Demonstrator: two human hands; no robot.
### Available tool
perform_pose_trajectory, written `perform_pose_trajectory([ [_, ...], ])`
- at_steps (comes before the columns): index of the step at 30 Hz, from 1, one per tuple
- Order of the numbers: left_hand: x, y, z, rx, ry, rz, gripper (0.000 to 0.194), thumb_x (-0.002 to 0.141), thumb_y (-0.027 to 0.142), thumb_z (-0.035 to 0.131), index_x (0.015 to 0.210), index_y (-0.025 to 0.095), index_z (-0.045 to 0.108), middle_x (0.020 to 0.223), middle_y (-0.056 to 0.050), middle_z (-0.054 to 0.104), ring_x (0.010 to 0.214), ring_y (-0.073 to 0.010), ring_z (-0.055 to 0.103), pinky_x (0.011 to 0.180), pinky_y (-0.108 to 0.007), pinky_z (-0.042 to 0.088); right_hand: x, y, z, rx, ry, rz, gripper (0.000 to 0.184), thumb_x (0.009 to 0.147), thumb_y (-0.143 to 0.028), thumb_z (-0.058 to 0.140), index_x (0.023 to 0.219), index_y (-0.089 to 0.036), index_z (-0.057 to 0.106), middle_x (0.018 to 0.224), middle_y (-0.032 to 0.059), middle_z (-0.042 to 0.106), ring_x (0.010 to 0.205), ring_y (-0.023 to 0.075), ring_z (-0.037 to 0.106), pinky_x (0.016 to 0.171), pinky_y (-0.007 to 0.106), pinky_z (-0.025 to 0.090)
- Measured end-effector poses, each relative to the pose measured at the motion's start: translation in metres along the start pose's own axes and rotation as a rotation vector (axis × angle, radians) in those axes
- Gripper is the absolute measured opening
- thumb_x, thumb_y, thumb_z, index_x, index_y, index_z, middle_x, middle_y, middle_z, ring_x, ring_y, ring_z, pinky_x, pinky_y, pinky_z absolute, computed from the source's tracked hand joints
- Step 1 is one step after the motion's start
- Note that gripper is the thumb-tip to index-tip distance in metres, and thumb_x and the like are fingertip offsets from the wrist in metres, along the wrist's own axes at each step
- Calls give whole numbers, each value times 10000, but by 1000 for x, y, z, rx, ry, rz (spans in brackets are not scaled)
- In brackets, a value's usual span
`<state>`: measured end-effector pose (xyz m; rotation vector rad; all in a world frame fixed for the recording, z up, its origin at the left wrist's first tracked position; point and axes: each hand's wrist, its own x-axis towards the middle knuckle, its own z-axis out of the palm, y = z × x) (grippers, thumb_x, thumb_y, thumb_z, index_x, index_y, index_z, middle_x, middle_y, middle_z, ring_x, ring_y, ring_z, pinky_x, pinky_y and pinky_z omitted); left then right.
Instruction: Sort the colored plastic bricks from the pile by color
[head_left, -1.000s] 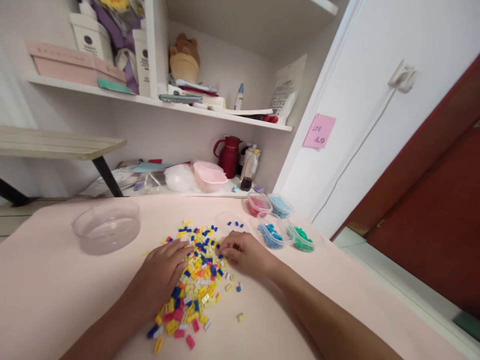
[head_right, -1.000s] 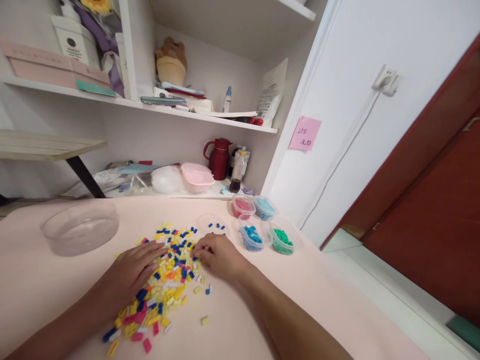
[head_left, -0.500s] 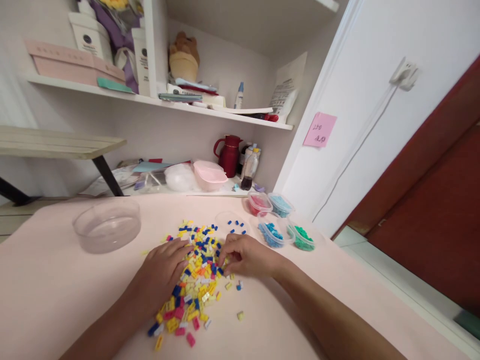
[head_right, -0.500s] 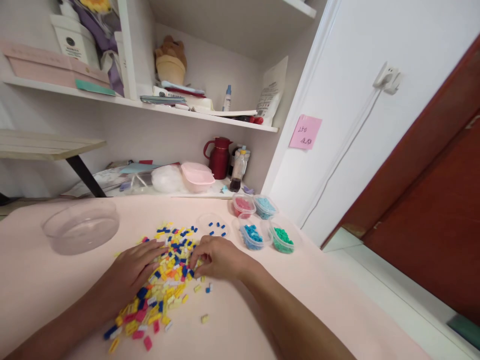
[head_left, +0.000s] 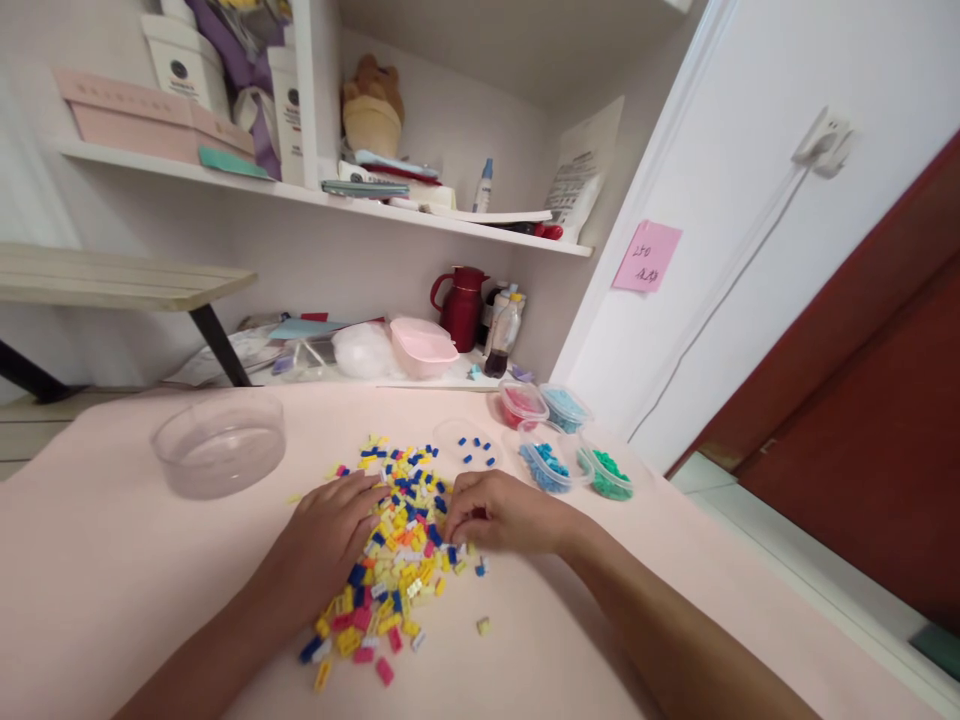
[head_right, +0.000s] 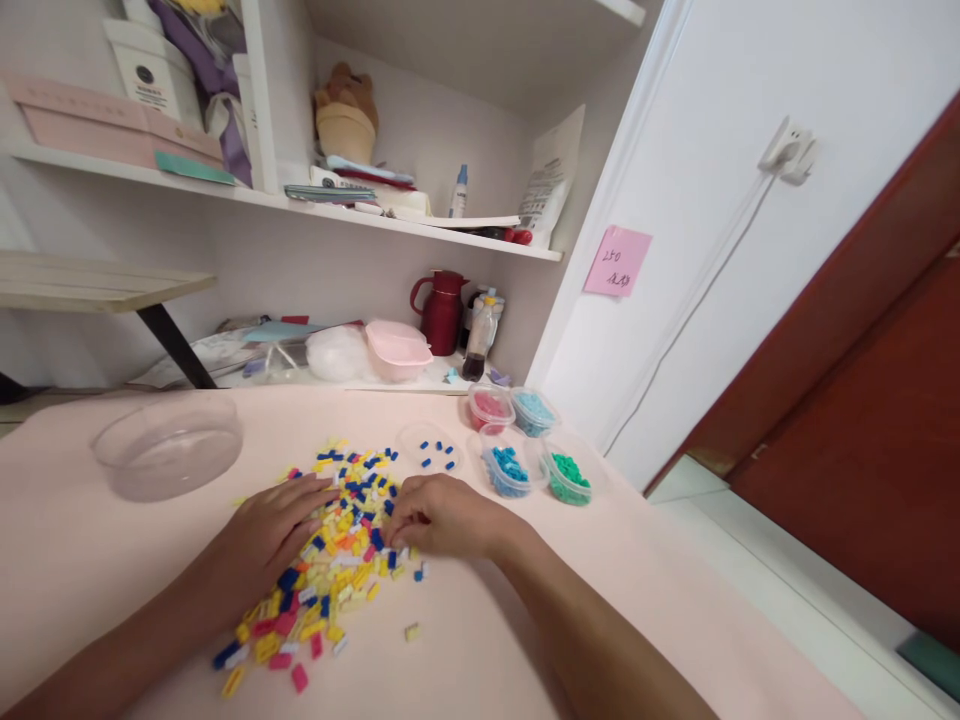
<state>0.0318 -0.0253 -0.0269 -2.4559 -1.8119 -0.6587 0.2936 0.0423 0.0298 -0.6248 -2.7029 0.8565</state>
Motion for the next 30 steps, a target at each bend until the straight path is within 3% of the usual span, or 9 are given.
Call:
perform_pose_trajectory([
  [5,0,2,-1,-21,-8,5,400,940,295,386,1245,241,639,1354,-62,625,1290,-251,525,1061,-511,425,-3,-7,-1,9,-59,20,261,752,-128,733,987,-242,739,891,0,596,728,104,573,677,199,443],
  [9,0,4,-3,-22,-19,-13,399,941,290,386,1246,241,638,1353,-60,626,1287,-251,526,1057,-508,426,-4,-10,-1,11,-98,27,237,770,-73,680,921,-245,743,899,-12,558,712,81,555,684,182,434],
  [24,-1,4,-1,-38,7,-11,391,931,291,397,1230,259,648,1328,-50,644,1270,-248,539,1057,-495,424,-2,-6,-1,-105,-70,90,187,711,-78,709,836,-216,729,887,-5,646,776,113,594,701,202,424],
  [28,-1,2,1,-26,6,-5,397,933,297,392,1240,256,642,1336,-54,638,1279,-249,531,1056,-492,423,1,-4,0,77,-5,58,57,779,-179,710,823,-198,741,832,14,645,740,120,594,671,207,444],
  [30,-1,1,1,-22,19,0,399,932,294,393,1245,262,639,1331,-56,641,1271,-250,537,1052,-491,426,2,-3,-1,215,92,70,99,798,-271,720,842,-186,744,835,31,647,716,123,589,635,210,452],
])
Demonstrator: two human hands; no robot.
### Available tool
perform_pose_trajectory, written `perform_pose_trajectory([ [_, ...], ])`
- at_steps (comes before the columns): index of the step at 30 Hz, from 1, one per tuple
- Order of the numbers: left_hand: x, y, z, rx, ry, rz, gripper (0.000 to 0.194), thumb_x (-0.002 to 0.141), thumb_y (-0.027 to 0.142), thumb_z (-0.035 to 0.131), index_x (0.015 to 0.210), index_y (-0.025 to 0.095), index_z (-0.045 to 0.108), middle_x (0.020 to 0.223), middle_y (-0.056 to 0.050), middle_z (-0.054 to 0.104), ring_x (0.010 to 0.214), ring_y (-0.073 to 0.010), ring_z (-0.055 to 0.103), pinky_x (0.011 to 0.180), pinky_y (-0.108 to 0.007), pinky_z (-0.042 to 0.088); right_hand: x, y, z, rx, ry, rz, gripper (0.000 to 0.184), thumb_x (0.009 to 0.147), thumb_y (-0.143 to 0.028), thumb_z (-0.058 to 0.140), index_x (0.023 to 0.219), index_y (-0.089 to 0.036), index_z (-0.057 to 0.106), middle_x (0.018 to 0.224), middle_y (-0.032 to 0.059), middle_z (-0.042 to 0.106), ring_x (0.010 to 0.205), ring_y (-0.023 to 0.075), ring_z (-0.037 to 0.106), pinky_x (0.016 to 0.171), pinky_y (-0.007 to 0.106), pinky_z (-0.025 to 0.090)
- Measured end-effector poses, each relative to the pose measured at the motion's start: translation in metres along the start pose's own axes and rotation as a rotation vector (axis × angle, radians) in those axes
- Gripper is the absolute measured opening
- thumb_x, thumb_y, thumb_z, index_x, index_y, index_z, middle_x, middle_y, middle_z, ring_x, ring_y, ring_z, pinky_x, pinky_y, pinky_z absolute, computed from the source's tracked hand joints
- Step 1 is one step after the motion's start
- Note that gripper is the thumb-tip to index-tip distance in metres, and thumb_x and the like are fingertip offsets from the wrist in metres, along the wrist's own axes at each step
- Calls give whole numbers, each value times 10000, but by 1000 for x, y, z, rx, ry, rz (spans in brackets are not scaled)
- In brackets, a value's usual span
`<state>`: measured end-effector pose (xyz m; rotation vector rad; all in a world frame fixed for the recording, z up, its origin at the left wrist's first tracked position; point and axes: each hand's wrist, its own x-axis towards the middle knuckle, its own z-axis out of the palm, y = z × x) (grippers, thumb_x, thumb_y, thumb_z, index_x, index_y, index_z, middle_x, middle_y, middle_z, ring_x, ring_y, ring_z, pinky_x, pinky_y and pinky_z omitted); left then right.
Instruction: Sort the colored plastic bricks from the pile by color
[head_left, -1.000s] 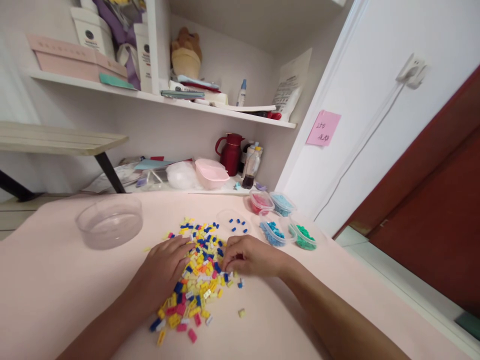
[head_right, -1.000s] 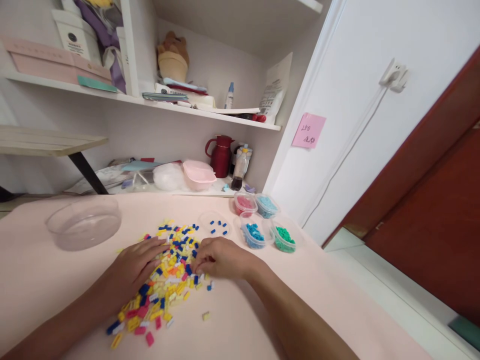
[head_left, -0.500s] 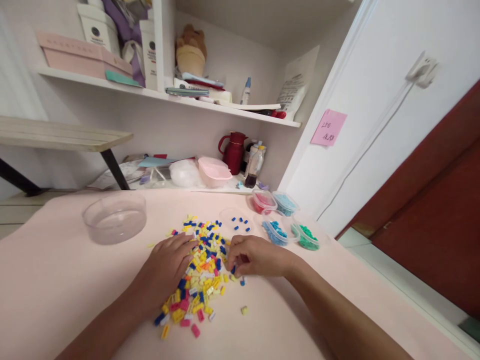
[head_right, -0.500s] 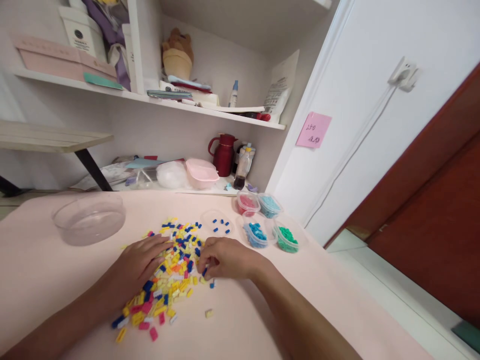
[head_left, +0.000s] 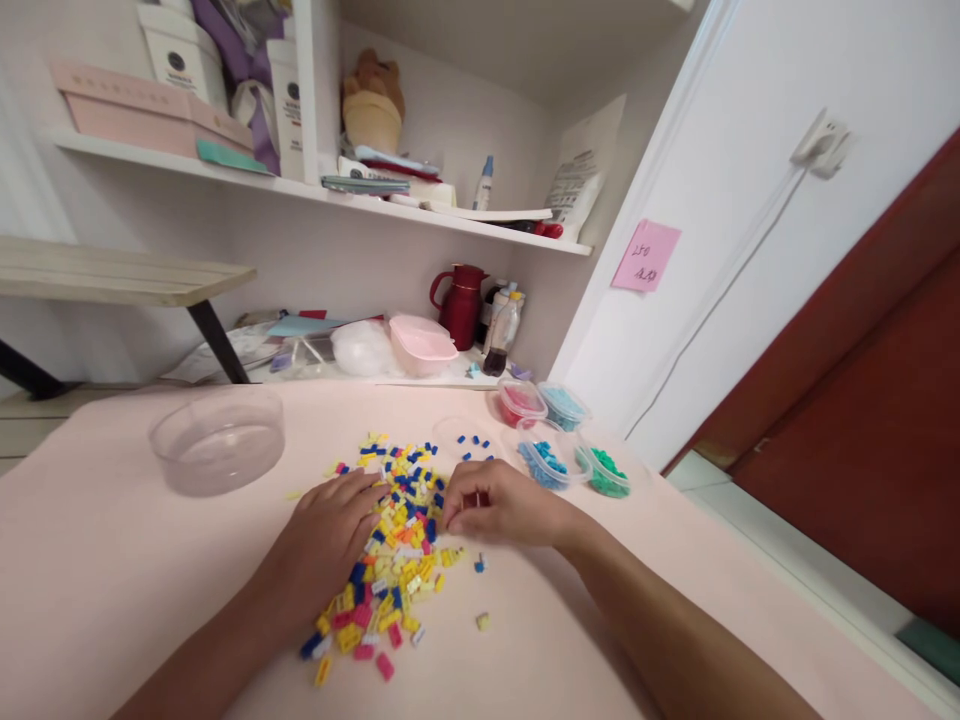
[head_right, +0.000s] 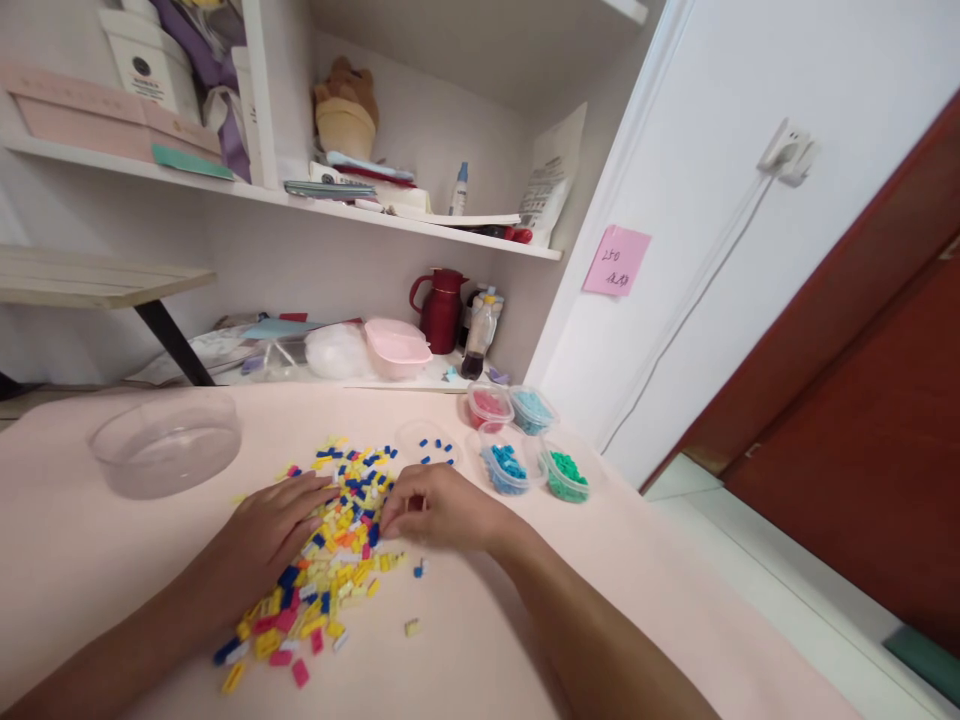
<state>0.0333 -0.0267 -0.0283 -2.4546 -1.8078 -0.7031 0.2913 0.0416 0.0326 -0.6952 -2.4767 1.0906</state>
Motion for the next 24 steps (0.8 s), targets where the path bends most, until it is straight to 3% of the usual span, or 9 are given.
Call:
perform_pose_trajectory([
  [3,0,0,1,-2,19,9,394,933,294,398,1243,277,641,1318,-51,650,1261,-250,545,1047,-485,432,1,1,-1,134,149,37,171,792,-344,725,812,-175,733,837,34,646,669,115,579,605,216,457],
  [8,-1,-2,3,6,46,17,386,940,304,395,1232,291,647,1311,-34,655,1248,-238,557,1052,-467,430,4,6,1,201,277,170,170,787,-338,693,757,-170,690,741,8,632,597,106,568,537,208,437],
  [12,-1,-6,7,4,65,31,385,934,298,404,1235,295,645,1304,-29,661,1241,-235,563,1049,-456,439,8,17,2,114,608,260,188,814,-351,638,765,-173,672,691,0,606,520,103,526,499,222,423],
  [15,0,-9,9,15,61,44,378,936,334,416,1238,299,641,1308,-29,660,1256,-239,554,1049,-459,440,9,26,-1,-66,818,213,178,831,-338,612,899,-191,686,775,12,605,555,114,527,564,254,454],
  [18,0,-9,10,31,55,51,380,935,342,415,1241,301,637,1310,-29,659,1254,-239,558,1042,-461,448,8,30,-2,-165,862,129,241,861,-322,569,1052,-209,666,876,26,599,597,119,551,623,273,481],
  [24,0,-8,10,28,73,45,383,933,335,418,1247,305,634,1305,-30,662,1255,-239,555,1047,-459,441,7,22,3,-106,774,119,231,908,-328,502,991,-201,677,802,18,626,534,109,561,572,250,472],
])
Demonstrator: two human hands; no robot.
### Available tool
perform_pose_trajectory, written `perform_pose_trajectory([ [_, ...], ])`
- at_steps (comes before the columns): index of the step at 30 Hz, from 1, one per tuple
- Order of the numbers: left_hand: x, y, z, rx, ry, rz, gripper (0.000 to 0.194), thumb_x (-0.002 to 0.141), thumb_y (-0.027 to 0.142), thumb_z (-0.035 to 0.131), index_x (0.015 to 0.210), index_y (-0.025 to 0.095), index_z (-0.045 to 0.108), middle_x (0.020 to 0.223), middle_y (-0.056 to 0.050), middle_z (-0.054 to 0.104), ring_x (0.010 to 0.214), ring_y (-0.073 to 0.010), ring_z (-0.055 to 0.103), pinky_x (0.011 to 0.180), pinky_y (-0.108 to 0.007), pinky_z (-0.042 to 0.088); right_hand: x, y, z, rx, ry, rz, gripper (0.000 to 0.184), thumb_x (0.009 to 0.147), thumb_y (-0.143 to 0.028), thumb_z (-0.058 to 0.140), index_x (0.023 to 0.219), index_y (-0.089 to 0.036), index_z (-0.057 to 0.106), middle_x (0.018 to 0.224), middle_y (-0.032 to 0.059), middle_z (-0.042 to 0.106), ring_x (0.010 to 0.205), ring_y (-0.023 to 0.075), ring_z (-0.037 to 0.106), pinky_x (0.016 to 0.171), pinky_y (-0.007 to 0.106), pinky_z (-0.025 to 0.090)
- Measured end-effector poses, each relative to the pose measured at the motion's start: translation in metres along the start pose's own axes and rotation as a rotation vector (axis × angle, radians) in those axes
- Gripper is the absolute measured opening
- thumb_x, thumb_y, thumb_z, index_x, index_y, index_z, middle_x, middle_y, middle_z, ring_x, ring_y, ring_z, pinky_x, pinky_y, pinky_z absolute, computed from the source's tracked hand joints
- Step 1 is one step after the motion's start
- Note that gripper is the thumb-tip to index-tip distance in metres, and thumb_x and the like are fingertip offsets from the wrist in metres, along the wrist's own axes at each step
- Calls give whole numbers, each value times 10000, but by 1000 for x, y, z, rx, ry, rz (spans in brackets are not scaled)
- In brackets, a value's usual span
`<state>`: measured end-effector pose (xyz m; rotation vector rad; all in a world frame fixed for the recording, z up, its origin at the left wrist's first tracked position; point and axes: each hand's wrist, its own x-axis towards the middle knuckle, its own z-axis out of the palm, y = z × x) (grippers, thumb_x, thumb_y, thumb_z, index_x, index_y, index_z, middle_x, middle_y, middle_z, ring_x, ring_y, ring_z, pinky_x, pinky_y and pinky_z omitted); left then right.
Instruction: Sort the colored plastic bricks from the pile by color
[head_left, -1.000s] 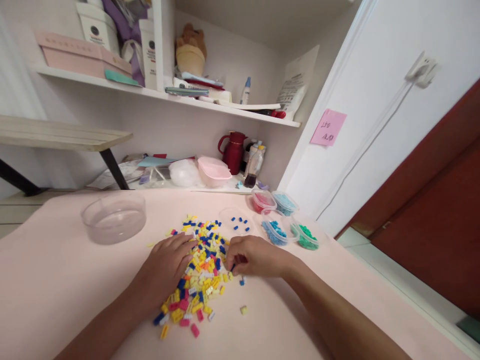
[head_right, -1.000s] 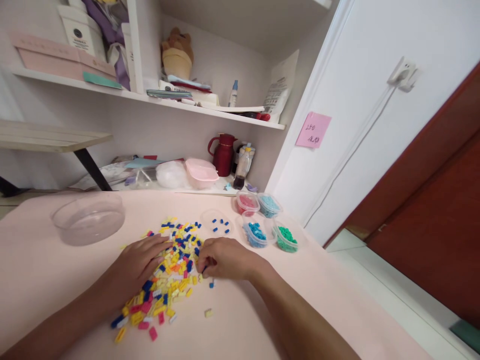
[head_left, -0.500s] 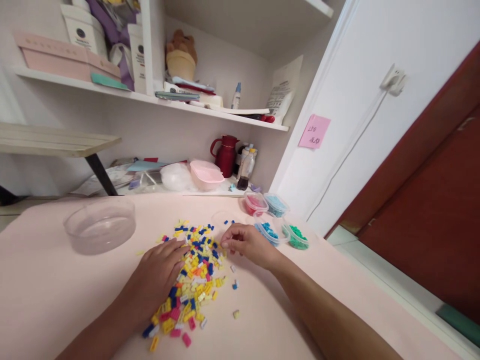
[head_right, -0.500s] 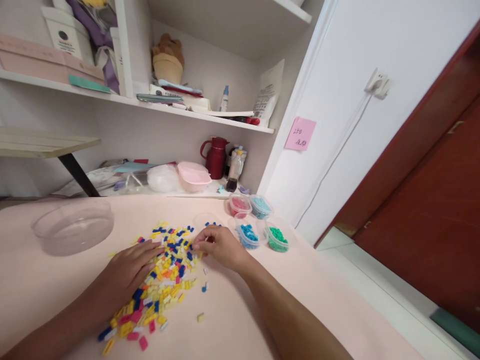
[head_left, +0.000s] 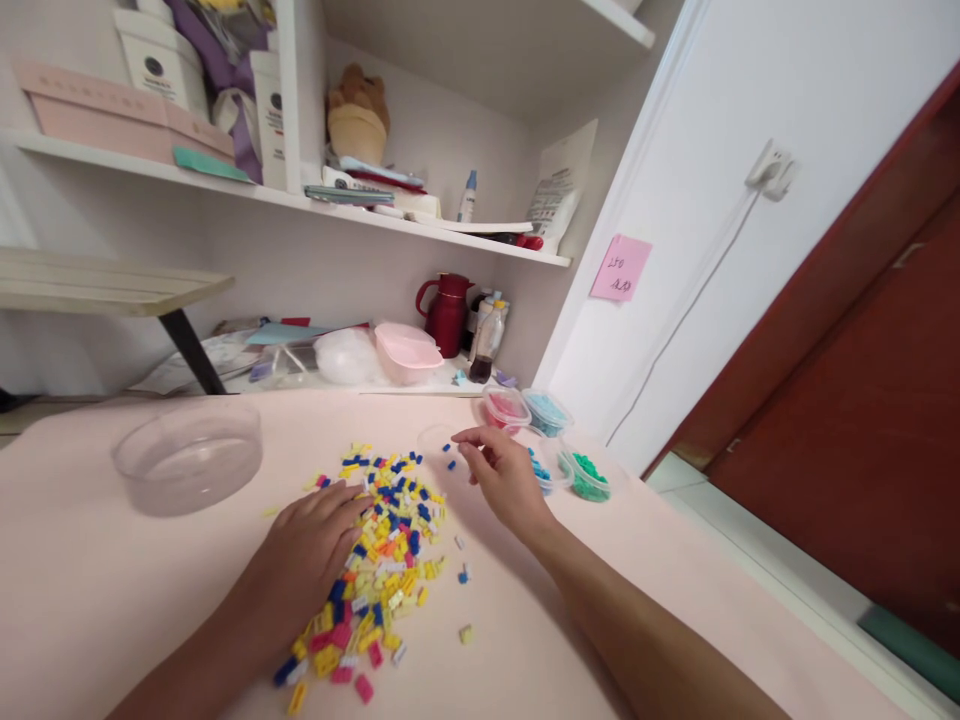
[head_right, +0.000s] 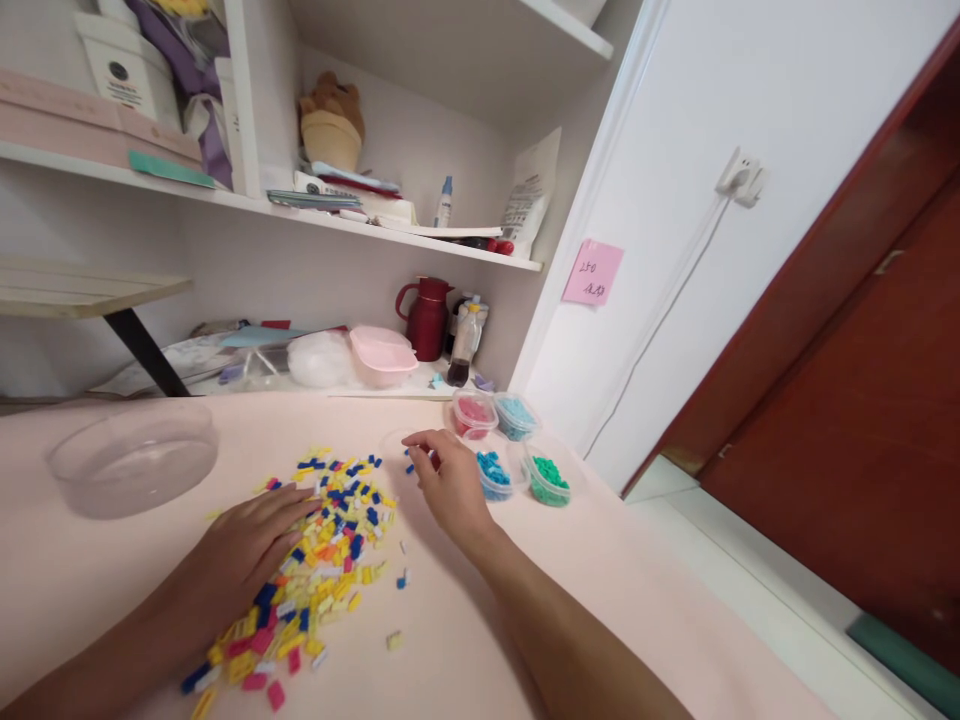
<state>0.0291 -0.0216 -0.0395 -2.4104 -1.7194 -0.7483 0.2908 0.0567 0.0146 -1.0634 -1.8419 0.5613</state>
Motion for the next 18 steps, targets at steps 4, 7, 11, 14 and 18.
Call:
perform_pose_trajectory([
  [4,1,2,-1,-20,-18,-22,387,944,341,387,1233,301,641,1319,-23,652,1266,-231,545,1059,-465,426,-3,-6,1,37,-158,84,217,902,-301,505,969,-202,686,648,-24,606,467,97,514,502,220,417],
  [7,2,3,-3,-26,-29,-24,377,937,355,403,1212,294,653,1306,-28,661,1258,-237,552,1054,-467,427,-4,-8,2,18,-224,63,198,892,-282,524,945,-200,696,633,-27,617,509,102,528,514,210,397],
  [11,2,4,-4,-37,-12,-32,375,934,335,406,1208,293,658,1300,-29,664,1246,-233,557,1051,-455,429,-5,-8,6,33,-262,27,187,890,-261,528,915,-204,704,728,-10,674,611,121,577,581,220,426],
  [14,1,5,-5,-34,-12,-25,382,933,320,408,1230,295,646,1308,-28,658,1247,-227,553,1054,-444,429,-6,-8,9,26,-290,22,168,870,-213,548,876,-205,716,798,3,703,703,139,613,662,236,452],
  [18,1,7,-9,-9,-38,-27,391,924,292,400,1220,280,655,1305,-40,661,1243,-241,560,1035,-457,447,-7,-4,14,-90,-289,6,196,833,-126,565,855,-208,742,876,30,695,788,149,618,750,254,455],
])
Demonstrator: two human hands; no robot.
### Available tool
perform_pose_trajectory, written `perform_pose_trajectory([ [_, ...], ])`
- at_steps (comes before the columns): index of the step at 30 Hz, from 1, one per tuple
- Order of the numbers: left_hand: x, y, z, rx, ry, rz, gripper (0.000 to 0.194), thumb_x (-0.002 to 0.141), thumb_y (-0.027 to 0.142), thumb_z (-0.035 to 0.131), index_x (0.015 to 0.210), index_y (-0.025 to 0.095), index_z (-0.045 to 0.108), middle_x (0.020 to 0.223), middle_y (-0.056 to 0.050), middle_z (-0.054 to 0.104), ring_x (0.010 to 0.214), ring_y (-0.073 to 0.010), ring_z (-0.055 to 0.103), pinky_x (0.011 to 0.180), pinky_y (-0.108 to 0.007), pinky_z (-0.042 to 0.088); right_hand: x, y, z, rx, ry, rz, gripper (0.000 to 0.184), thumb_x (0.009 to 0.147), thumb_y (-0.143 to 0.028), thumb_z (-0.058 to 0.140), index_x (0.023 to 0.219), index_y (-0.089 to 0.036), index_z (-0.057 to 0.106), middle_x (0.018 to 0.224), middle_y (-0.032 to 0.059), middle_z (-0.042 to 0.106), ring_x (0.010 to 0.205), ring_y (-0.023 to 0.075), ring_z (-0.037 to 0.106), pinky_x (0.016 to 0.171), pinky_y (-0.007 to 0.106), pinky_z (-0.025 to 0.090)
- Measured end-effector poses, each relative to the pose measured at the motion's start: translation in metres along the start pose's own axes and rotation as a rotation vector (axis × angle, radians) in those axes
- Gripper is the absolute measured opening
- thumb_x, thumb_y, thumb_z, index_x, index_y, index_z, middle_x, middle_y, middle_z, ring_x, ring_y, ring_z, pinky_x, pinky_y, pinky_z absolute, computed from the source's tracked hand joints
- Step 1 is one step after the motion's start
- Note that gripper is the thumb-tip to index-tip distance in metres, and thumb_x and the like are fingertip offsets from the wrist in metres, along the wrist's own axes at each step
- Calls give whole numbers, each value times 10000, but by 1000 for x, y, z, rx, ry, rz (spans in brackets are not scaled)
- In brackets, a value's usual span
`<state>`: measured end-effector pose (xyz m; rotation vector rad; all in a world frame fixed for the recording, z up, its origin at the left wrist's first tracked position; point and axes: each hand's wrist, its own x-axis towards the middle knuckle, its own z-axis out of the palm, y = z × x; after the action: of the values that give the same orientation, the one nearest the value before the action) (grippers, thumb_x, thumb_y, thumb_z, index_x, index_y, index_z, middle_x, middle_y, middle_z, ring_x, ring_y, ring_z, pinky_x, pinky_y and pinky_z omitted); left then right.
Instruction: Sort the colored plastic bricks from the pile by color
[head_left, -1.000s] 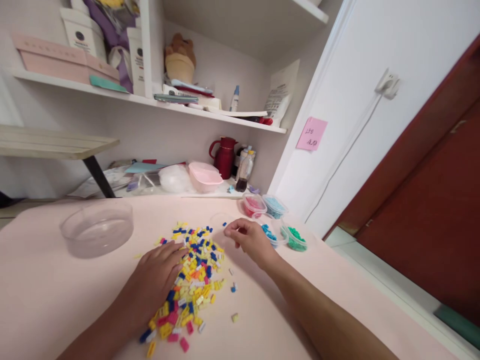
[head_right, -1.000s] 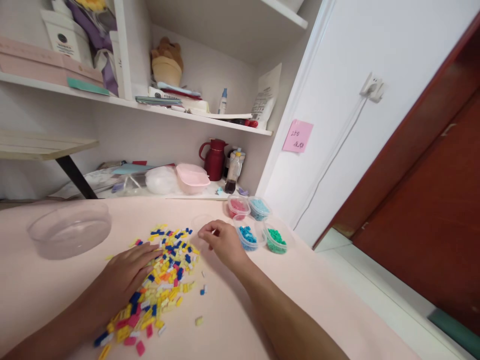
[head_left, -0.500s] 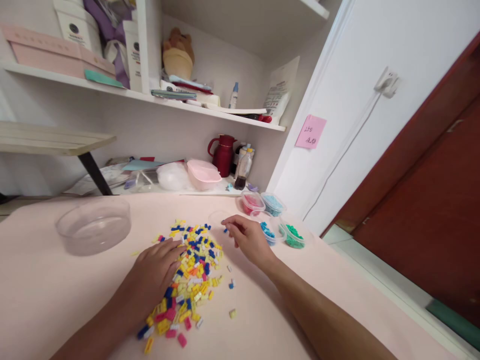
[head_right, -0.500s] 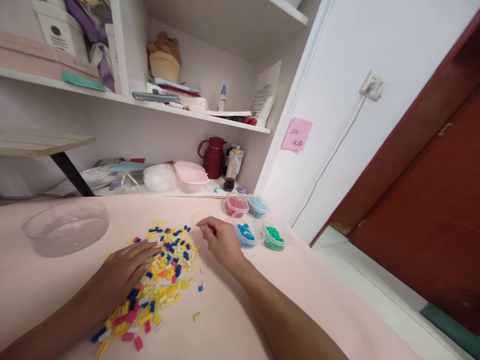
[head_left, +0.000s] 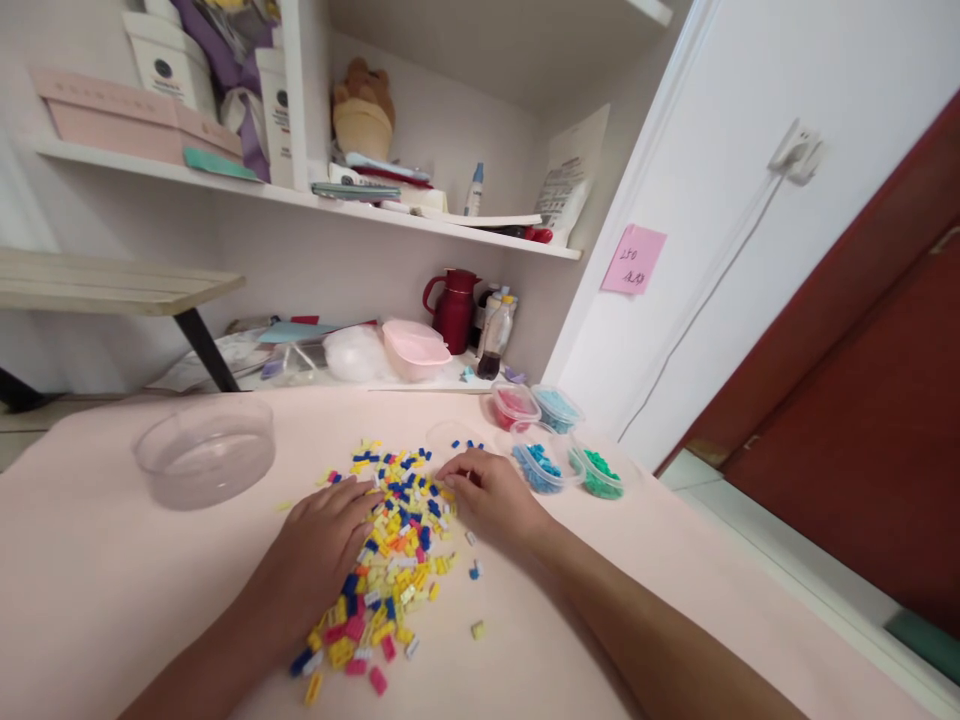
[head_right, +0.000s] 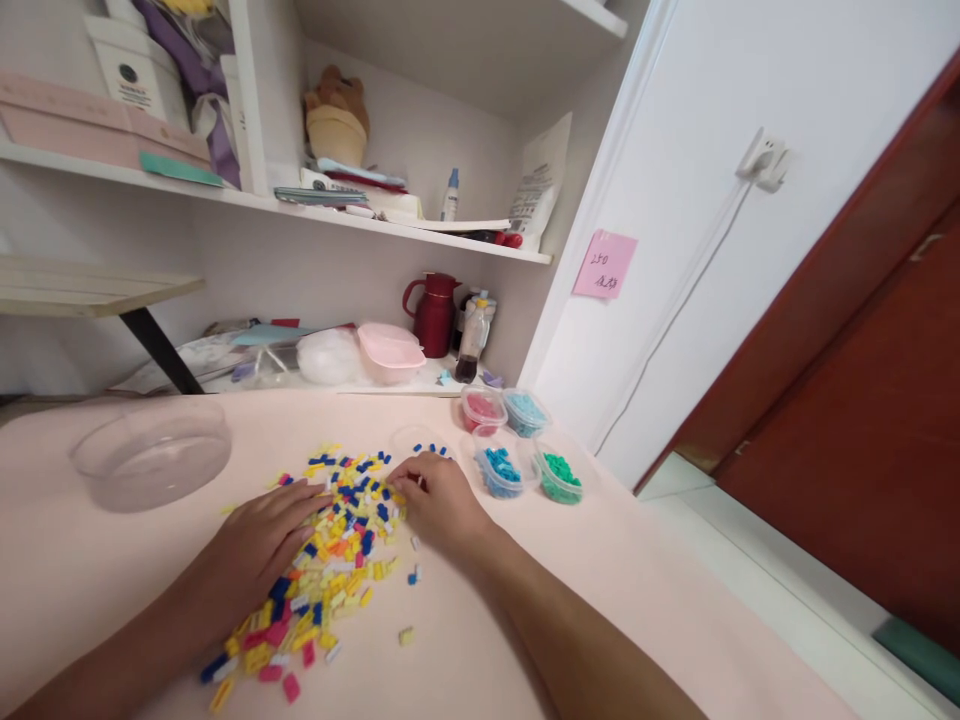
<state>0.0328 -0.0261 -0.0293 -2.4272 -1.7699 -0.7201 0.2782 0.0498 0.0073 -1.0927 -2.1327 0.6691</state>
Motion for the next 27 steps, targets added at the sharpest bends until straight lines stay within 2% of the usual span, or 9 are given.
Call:
perform_pose_trajectory([
  [3,0,1,-1,-5,13,-3,381,922,289,403,1198,289,666,1293,-38,667,1236,-240,566,1037,-457,446,0,6,3,-111,-27,30,230,833,-135,580,957,-227,751,879,36,646,745,143,591,736,266,451],
  [8,-1,1,2,-18,32,-11,384,924,293,407,1219,294,653,1300,-39,661,1250,-236,554,1047,-454,435,-3,10,9,-221,-51,25,270,858,-242,624,1115,-241,706,927,42,622,774,154,589,752,270,442],
  [13,-2,0,4,-25,28,-5,386,921,298,415,1229,291,647,1306,-32,659,1241,-230,558,1049,-450,433,-4,8,14,-263,-57,-3,220,834,-199,636,1029,-260,719,1006,33,612,764,136,598,737,248,441],
  [22,0,5,-3,-28,-12,-18,392,915,284,411,1229,285,645,1309,-30,656,1247,-230,550,1058,-456,425,-3,5,12,-224,-75,-1,176,808,-159,655,939,-242,739,970,27,619,784,141,595,737,252,439],
  [27,0,5,-4,-11,-8,-7,385,924,296,409,1229,289,645,1302,-30,661,1245,-229,554,1054,-449,430,-3,6,15,-164,-37,-9,198,766,-102,670,895,-240,729,967,17,618,770,136,591,722,248,446],
])
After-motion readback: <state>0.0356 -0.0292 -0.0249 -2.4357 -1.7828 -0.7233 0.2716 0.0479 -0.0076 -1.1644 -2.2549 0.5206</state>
